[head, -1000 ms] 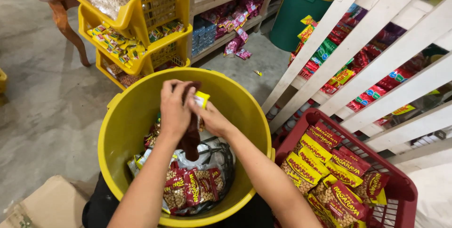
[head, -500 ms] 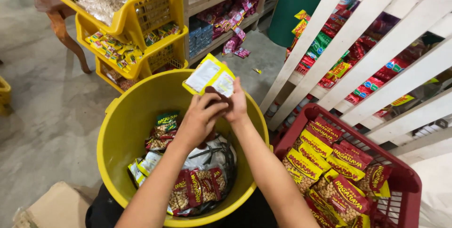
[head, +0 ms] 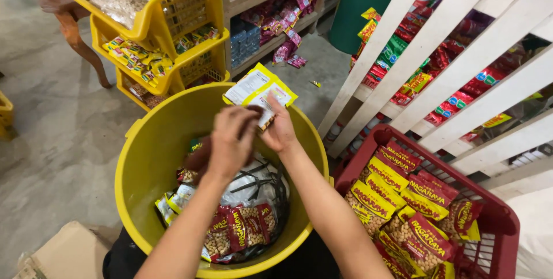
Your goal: Cleaning individual snack packets with a cloth and sorting them into a storage crate.
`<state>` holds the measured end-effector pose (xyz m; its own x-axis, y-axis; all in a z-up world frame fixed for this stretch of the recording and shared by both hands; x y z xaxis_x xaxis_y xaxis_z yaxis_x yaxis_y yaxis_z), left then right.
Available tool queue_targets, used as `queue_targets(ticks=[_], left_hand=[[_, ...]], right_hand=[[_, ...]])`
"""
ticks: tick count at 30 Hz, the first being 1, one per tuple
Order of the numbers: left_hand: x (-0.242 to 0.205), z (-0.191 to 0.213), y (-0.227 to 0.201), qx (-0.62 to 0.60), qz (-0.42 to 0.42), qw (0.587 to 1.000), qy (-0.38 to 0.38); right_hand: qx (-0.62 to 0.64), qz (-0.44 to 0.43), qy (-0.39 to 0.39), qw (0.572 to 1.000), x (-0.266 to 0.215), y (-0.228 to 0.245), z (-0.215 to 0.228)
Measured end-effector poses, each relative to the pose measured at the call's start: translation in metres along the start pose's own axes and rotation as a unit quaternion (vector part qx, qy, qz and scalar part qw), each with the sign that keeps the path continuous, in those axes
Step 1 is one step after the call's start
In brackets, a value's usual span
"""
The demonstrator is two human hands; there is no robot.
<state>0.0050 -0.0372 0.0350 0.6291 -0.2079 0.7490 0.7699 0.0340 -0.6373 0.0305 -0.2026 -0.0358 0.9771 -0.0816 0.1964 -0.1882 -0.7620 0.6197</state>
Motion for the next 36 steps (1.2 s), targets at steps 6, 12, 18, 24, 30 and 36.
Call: queue_targets(ticks=[6,12,18,24,30,36], left_hand=[[-0.002,-0.013,-0.023,-0.02,-0.067,0.993,0.092],[0.016,0.032,0.009,0.055,-0.012,0.998,-0.037],[0.016,0.037,0.024,0.049,0.019,0.996,-0.074],[0.019,0.04,0.016,0.005,0.006,0.999,-0.051],[0.025,0.064,0.041,-0.017,0.057,0.991,-0.119],[0.025,0.061,0.041,-0.014,0.061,0.993,-0.103]], right_hand=[[-0.005,-0.006,0.022,1.0,-0.005,-0.002,-0.012],[-0.016,-0.047,0.052,0.997,-0.011,-0.011,-0.049],[-0.142,-0.046,0.064,0.987,-0.01,-0.025,-0.014],[-0.203,-0.088,0.021,0.975,-0.009,-0.038,0.016],[-0.24,-0.112,0.047,0.963,-0.014,-0.033,-0.01],[-0.249,-0.106,0.05,0.961,-0.017,-0.025,-0.01]])
Point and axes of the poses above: each hand's wrist, its own x-axis towards the middle knuckle, its own z-axis out of the back of the hand, y = z × x, the point moved 5 cm from there along x, towards the middle knuckle, and after that the axes turned 7 degrees about -x, right-handed, at the moved point
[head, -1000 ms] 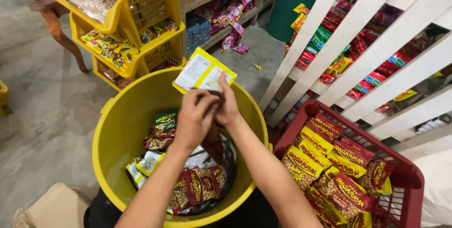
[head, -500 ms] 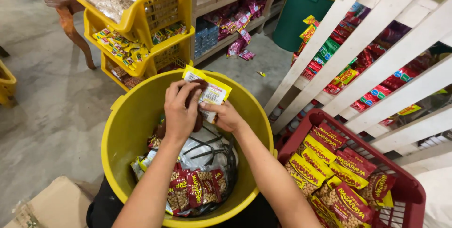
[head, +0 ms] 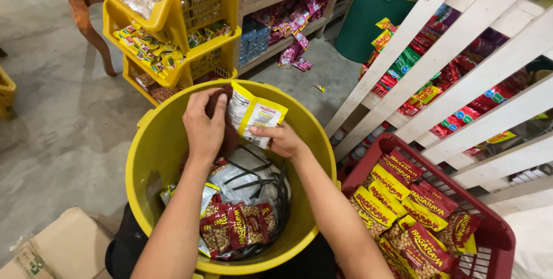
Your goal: Cleaning individual snack packets with a cloth and sorting them into a storage crate.
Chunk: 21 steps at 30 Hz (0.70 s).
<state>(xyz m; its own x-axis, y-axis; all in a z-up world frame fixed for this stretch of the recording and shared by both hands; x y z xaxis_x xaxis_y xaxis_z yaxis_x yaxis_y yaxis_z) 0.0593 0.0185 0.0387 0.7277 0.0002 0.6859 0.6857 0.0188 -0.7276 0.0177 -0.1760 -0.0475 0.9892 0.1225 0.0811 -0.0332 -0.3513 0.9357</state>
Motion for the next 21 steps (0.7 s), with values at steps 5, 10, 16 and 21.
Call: queue_targets(ticks=[5,10,16,21], left_hand=[[0.003,0.006,0.028,-0.013,0.077,0.997,-0.007],[0.007,0.014,0.012,-0.011,0.047,0.998,-0.034],[0.0,-0.001,-0.02,0.017,-0.044,0.999,0.018],[-0.017,-0.029,-0.032,0.01,-0.077,0.992,0.097]], right_hand=[[-0.023,0.016,0.023,0.999,-0.005,0.012,-0.01],[0.096,0.02,0.017,0.995,0.002,0.014,-0.013],[0.138,0.018,-0.001,0.99,0.011,0.006,-0.005],[0.153,0.019,-0.002,0.988,0.013,-0.005,0.003]])
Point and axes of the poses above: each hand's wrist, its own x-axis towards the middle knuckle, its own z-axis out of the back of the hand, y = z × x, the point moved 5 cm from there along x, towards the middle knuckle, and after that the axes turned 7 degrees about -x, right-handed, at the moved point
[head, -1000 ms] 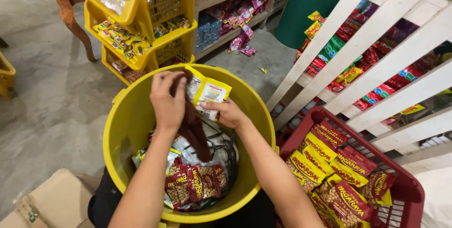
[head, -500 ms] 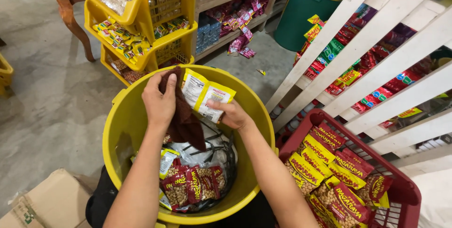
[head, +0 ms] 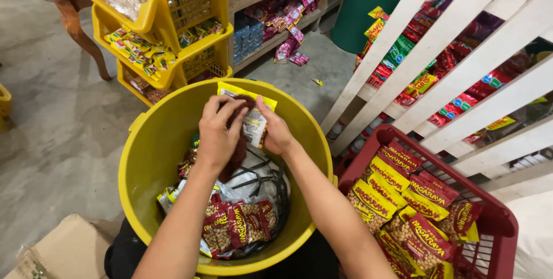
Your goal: Cleaning individual snack packets with a cloth and sorting them into a storage crate.
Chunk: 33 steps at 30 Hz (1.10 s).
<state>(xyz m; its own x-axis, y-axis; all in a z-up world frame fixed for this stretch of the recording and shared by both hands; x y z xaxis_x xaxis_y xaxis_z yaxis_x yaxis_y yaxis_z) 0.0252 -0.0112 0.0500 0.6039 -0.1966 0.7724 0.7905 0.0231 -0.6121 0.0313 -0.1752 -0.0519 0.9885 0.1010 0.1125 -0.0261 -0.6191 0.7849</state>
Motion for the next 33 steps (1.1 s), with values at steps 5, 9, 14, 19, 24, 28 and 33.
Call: queue_targets(ticks=[5,9,14,19,24,28,33], left_hand=[[0.004,0.012,0.01,0.009,0.003,1.0,-0.008],[0.005,0.025,0.021,0.028,0.038,0.998,-0.05],[0.003,0.01,0.006,0.017,0.046,0.998,-0.033],[-0.002,-0.005,-0.012,0.018,-0.038,0.999,0.031],[0.001,0.01,0.001,0.024,0.029,0.999,-0.013],[-0.001,0.002,-0.007,0.03,0.014,0.999,0.011],[-0.006,-0.016,-0.013,-0.024,0.02,0.987,0.155]], right_hand=[[0.011,-0.018,0.007,1.0,-0.002,0.003,-0.004],[-0.011,-0.023,0.003,1.0,-0.008,0.013,-0.026],[-0.006,-0.017,0.004,1.0,-0.004,0.007,-0.01],[-0.004,-0.022,0.015,1.0,-0.001,-0.006,0.002],[-0.007,-0.052,0.019,0.998,-0.002,-0.009,-0.012],[-0.008,-0.047,0.009,0.999,-0.002,-0.005,-0.009],[-0.008,-0.023,0.013,1.0,-0.005,0.01,0.002]])
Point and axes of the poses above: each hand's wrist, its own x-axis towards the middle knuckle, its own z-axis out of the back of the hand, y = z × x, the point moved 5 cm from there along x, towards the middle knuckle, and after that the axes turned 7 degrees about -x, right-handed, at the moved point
